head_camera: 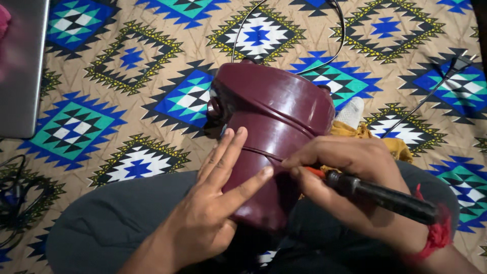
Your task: The person uses a screwdriver to pry open the seam of a maroon electric kettle and then wipes the surface with a yellow cloth. The person rotates the kettle to access different areas of the seam and continues prying and wiping throughout the clip.
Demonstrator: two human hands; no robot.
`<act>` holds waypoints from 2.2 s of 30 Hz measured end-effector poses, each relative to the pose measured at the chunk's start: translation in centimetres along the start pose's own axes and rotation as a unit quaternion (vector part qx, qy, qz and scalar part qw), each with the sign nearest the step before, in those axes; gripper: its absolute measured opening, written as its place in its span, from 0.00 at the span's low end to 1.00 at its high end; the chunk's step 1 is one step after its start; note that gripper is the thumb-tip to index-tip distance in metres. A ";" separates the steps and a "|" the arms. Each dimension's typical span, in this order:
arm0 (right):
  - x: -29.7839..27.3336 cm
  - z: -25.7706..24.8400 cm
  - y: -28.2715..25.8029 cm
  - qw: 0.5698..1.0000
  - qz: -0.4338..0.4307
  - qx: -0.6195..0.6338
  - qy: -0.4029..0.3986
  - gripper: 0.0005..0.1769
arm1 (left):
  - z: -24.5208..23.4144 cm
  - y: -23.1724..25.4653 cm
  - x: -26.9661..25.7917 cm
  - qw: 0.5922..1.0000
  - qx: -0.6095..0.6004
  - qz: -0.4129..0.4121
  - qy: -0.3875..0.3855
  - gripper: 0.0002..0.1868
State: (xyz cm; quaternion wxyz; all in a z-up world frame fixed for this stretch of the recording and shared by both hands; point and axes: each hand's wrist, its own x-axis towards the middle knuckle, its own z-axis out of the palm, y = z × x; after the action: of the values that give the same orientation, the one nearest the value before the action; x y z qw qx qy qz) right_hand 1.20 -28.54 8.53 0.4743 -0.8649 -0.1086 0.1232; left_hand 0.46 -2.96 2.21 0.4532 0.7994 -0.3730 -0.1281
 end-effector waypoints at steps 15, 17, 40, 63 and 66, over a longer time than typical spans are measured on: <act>-1.6 0.2 2.0 0.993 0.073 0.055 0.079 0.09 | -1.3 0.7 2.0 0.998 0.028 -0.018 -0.059 0.48; -2.0 0.7 2.7 0.984 0.110 0.097 0.103 0.10 | -1.7 0.5 2.5 0.996 0.042 -0.015 -0.076 0.48; -1.3 3.2 1.7 0.995 -0.037 -0.008 0.092 0.09 | -0.9 -2.1 -1.5 0.994 -0.091 -0.039 0.042 0.30; 2.0 1.9 0.0 0.998 -0.065 -0.018 -0.005 0.10 | 0.0 -1.5 -1.4 0.986 -0.134 0.008 0.102 0.26; 1.6 0.8 -0.8 0.998 -0.048 -0.036 -0.005 0.12 | -0.2 -1.6 -1.4 0.986 -0.129 0.011 0.102 0.25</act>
State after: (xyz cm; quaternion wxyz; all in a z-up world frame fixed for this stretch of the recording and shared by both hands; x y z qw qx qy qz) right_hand 2.39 -26.95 8.61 0.4474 -0.8747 -0.1571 0.1008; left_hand 0.35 -1.34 0.81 0.5898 0.7388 -0.3140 -0.0881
